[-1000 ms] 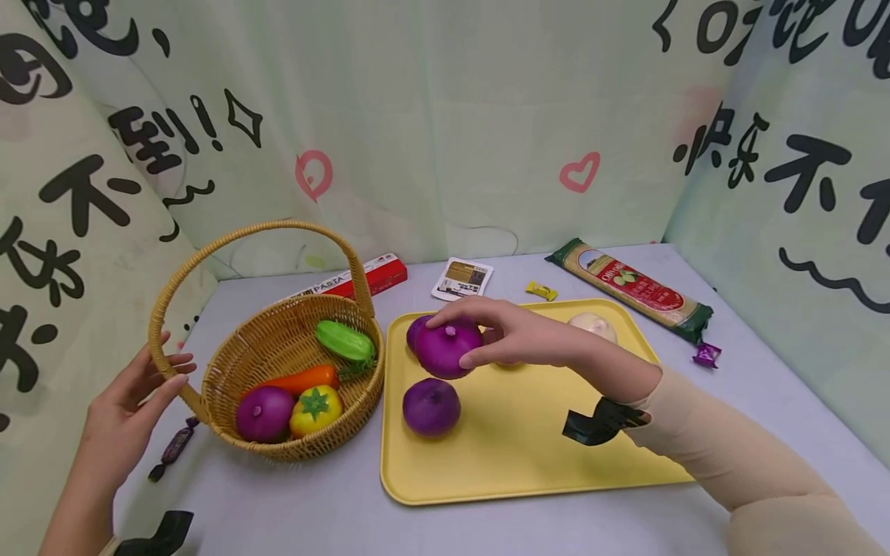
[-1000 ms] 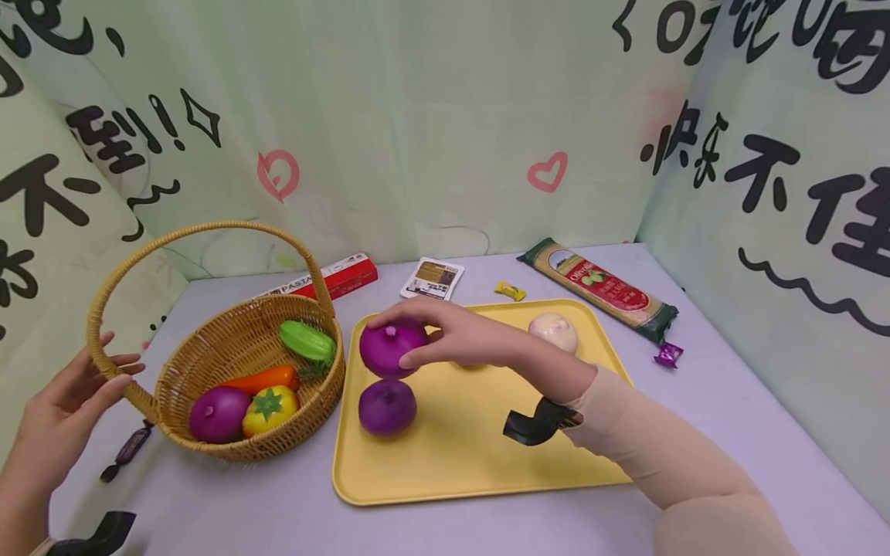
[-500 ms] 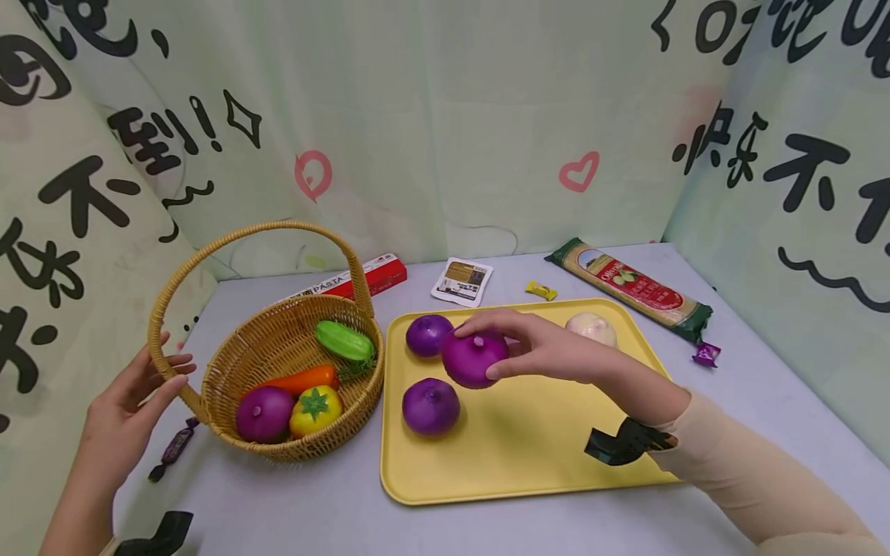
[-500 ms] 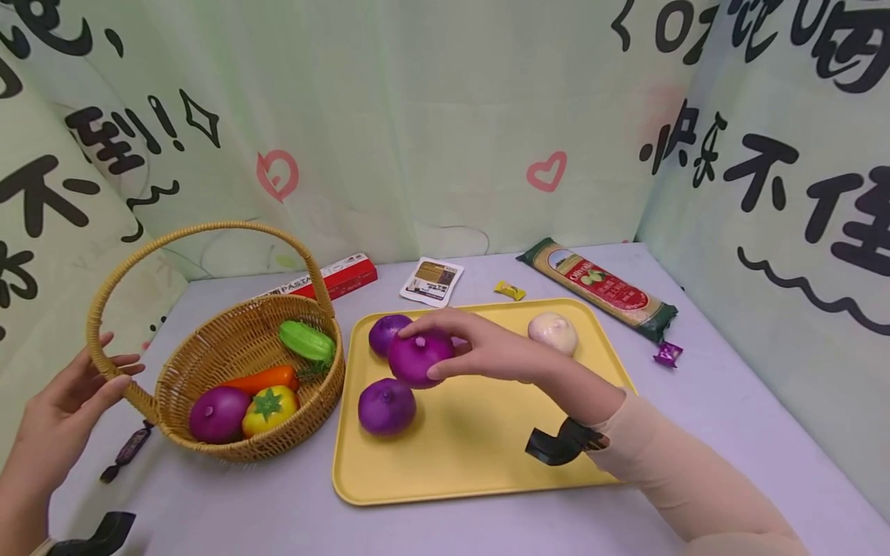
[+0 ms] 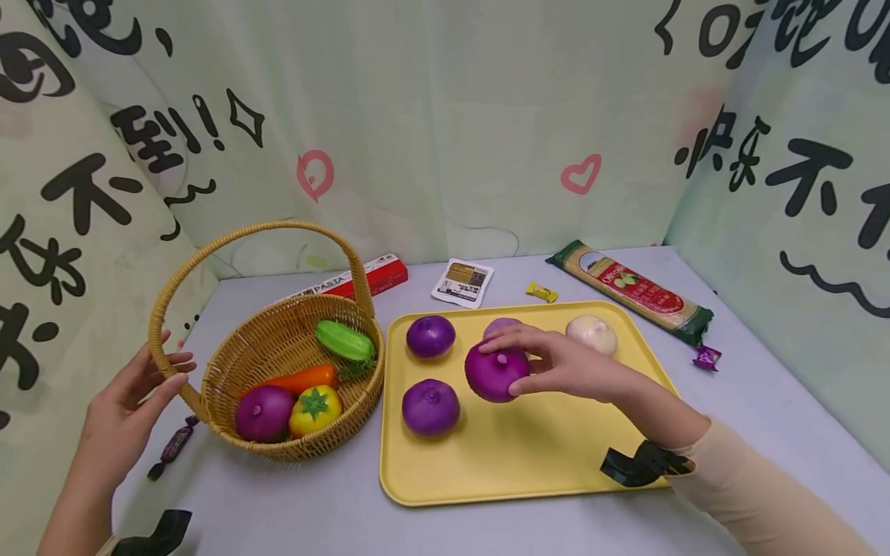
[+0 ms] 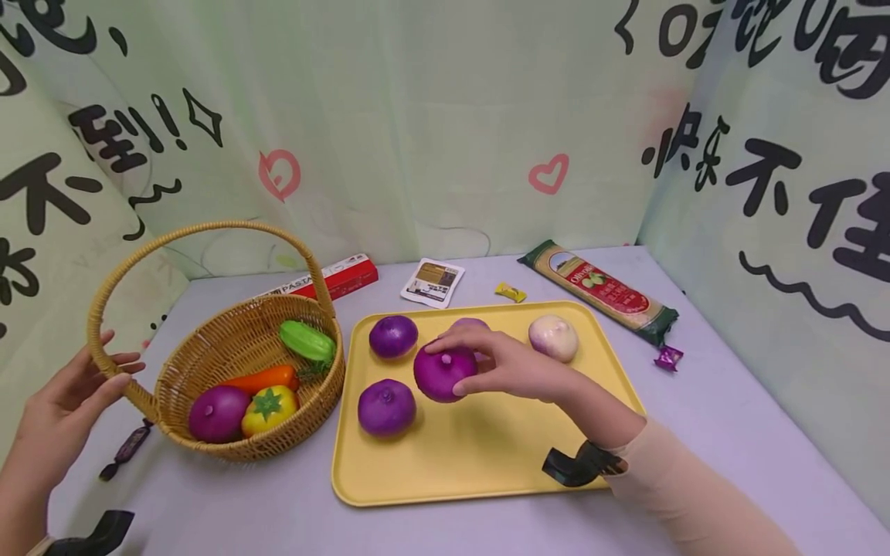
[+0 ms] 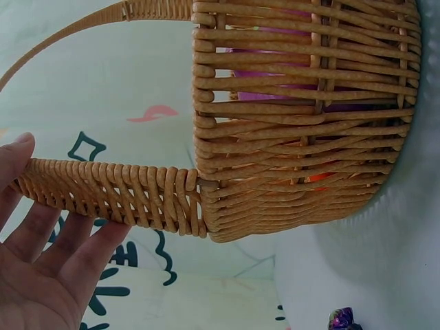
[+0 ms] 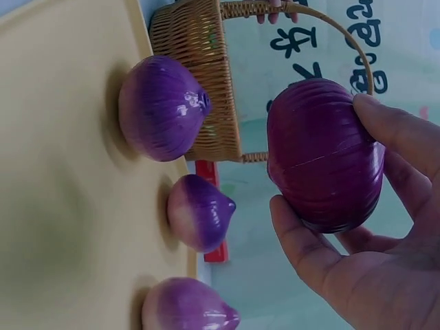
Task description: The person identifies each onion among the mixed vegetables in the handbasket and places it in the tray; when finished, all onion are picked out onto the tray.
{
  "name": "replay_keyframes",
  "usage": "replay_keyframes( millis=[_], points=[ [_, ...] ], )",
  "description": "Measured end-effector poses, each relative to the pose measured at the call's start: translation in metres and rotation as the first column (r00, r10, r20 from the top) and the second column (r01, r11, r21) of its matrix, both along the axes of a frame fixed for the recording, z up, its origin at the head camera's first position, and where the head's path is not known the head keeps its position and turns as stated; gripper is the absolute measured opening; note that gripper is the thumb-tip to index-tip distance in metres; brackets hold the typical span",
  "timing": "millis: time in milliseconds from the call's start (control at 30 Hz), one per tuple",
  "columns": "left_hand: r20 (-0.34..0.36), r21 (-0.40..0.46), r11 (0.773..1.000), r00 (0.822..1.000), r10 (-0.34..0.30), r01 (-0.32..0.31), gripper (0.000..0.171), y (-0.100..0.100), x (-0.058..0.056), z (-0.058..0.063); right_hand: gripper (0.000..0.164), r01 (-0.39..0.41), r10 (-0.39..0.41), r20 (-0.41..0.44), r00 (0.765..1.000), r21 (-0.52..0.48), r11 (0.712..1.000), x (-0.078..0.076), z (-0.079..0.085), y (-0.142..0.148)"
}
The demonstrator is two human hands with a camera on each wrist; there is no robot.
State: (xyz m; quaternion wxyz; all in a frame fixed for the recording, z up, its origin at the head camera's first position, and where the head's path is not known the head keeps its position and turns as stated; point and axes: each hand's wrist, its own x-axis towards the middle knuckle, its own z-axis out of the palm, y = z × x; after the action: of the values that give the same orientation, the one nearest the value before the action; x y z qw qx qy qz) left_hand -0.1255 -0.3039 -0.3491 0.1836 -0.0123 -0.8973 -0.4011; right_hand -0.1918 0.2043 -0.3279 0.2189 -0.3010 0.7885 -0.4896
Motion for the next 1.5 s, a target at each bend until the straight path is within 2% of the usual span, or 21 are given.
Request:
replay_keyframes(
  millis=[167,367,633,1167,1500],
  points=[
    [-0.002,0.002,1.000,1.000,-0.003,0.003,0.060,-0.001,0.000,-0.001,0.049,0.016,-0.016,0.019,1.000,-0.002,1.000,0.001,-0.016,0.008],
    [-0.006,0.003,1.000,1.000,-0.004,0.004,0.060,0.000,0.000,0.000,0.047,0.065,-0.068,0.043,0.997,0.051,0.997,0.000,-0.036,0.019],
    [-0.004,-0.004,1.000,1.000,0.000,0.000,0.059,0.000,0.000,-0.001,0.047,0.047,-0.049,0.056,0.997,0.028,0.998,-0.001,-0.056,0.032],
    [0.011,-0.001,1.000,1.000,0.026,-0.026,0.059,0.001,-0.001,0.000,0.049,0.004,-0.006,0.087,0.996,0.029,1.000,0.002,-0.079,0.042],
    [0.018,0.005,1.000,1.000,0.022,-0.023,0.059,0.000,-0.001,0.000,0.052,0.020,-0.026,0.088,0.996,0.066,0.998,0.004,-0.080,0.045]
  ],
)
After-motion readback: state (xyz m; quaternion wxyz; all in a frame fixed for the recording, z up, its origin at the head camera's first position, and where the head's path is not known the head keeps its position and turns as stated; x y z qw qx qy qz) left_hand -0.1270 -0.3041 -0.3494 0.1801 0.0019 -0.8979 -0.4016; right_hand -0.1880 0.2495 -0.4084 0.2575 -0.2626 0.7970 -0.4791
